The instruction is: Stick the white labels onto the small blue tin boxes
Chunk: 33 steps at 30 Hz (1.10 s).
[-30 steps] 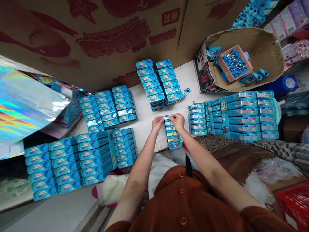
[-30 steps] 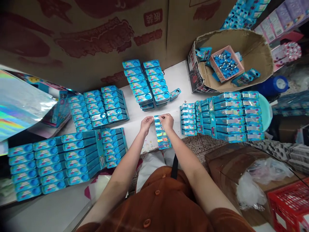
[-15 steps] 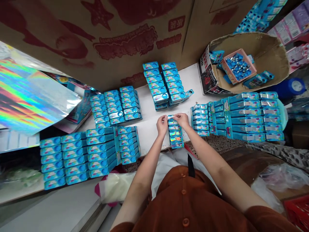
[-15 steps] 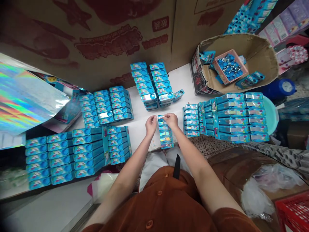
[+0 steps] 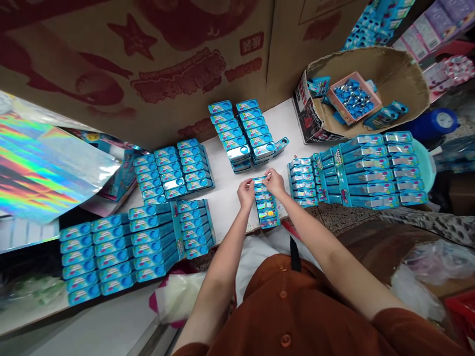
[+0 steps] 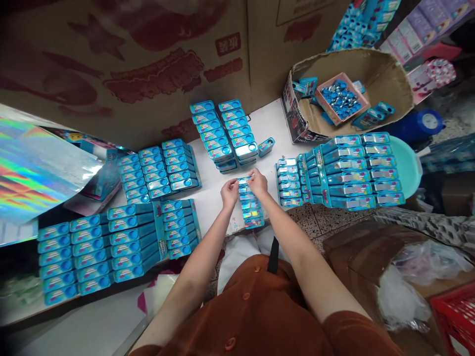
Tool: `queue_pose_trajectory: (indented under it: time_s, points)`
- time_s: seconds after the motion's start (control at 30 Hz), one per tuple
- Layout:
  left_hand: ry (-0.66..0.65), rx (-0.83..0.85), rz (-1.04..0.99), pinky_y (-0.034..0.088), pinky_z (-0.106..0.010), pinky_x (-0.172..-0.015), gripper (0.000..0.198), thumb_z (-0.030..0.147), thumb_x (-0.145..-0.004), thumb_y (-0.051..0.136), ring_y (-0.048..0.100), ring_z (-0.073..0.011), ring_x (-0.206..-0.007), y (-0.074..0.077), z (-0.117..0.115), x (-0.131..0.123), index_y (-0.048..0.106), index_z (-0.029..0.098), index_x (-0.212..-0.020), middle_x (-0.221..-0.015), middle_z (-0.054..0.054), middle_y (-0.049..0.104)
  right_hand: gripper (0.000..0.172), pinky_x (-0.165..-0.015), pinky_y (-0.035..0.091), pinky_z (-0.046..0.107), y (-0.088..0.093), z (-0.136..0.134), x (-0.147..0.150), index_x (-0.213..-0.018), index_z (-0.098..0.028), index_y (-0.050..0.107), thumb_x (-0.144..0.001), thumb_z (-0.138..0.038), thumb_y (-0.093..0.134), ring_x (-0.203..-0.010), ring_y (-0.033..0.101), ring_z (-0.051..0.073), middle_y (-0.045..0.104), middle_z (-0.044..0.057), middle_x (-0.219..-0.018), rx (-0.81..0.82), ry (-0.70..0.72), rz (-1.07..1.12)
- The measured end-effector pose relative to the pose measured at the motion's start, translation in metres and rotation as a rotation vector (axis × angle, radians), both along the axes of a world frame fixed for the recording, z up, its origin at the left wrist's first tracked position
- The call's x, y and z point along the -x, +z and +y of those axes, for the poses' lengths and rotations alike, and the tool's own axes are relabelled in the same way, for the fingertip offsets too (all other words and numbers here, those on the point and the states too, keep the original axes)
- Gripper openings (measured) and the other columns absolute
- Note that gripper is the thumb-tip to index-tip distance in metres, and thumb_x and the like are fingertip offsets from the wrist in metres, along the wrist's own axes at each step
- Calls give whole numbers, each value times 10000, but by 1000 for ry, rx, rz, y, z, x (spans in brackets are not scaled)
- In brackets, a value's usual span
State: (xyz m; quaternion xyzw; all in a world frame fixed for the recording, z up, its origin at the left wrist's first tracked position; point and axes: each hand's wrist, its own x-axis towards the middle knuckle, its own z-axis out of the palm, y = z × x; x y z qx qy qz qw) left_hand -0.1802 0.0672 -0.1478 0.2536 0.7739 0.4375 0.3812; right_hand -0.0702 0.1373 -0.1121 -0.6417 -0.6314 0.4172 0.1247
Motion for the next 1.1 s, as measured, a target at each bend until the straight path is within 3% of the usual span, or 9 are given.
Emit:
queue_pose_trajectory:
  time_s: [0.2,0.33,0.47,0.63,0.77,0.9,1.0,1.1]
  points:
    - [-4,47,-2,495,-280,-735,252,282,-815,561,626,-160,-745,4,1,1,668,144,-996,-913,-74,689,214,-716,393,279,9,-3,7,-902,-229,531,-727,-158,630,-805,572,194,611,15,-816,-133,63,-254]
    - [-9,47,4,488,-283,-725,266,349,-813,571,619,-164,-743,6,1,-1,666,145,-955,-912,-77,678,280,-764,402,304,7,-1,3,-892,-218,525,-689,-264,712,-901,552,226,565,65,-952,-176,4,-353]
    - [19,83,55,482,-282,-719,373,429,-739,663,597,-150,-718,5,5,-8,634,154,-990,-956,-74,640,276,-718,408,289,-3,-5,-6,-876,-226,517,-705,-349,695,-800,550,193,552,28,-883,-57,-83,-265]
    - [47,106,83,469,-310,-796,404,362,-720,695,585,-163,-804,-2,12,-11,574,169,-1053,-1028,-78,602,206,-821,397,294,-10,-34,-33,-895,-216,531,-798,-392,580,-882,538,194,564,40,-901,-52,-213,37]
    - [67,77,48,468,-300,-833,494,447,-743,663,575,-183,-956,-8,0,-8,522,172,-1129,-1146,-100,564,179,-850,390,274,-6,-76,-67,-834,-228,559,-815,-406,560,-892,552,180,596,24,-876,103,-276,175]
    - [85,68,45,423,-351,-941,449,521,-891,390,556,-212,-1062,-10,-15,7,548,150,-1087,-1126,-123,589,262,-747,427,253,-12,-123,-90,-722,-218,563,-839,-450,525,-806,584,169,613,22,-770,317,-430,221]
    - [-33,8,70,347,-366,-1034,460,533,-892,376,518,-227,-1154,-8,-3,25,602,165,-1049,-1159,-113,606,441,-564,433,253,-23,-157,-90,-654,-185,558,-866,-551,431,-561,561,153,578,34,-597,598,-578,289]
    - [-266,-6,-51,347,-370,-1046,518,575,-882,358,506,-232,-1201,-2,24,34,632,175,-1066,-1231,-104,601,510,-535,450,255,-34,-182,-75,-740,-160,581,-863,-617,393,-493,546,130,608,52,-630,808,-736,396]
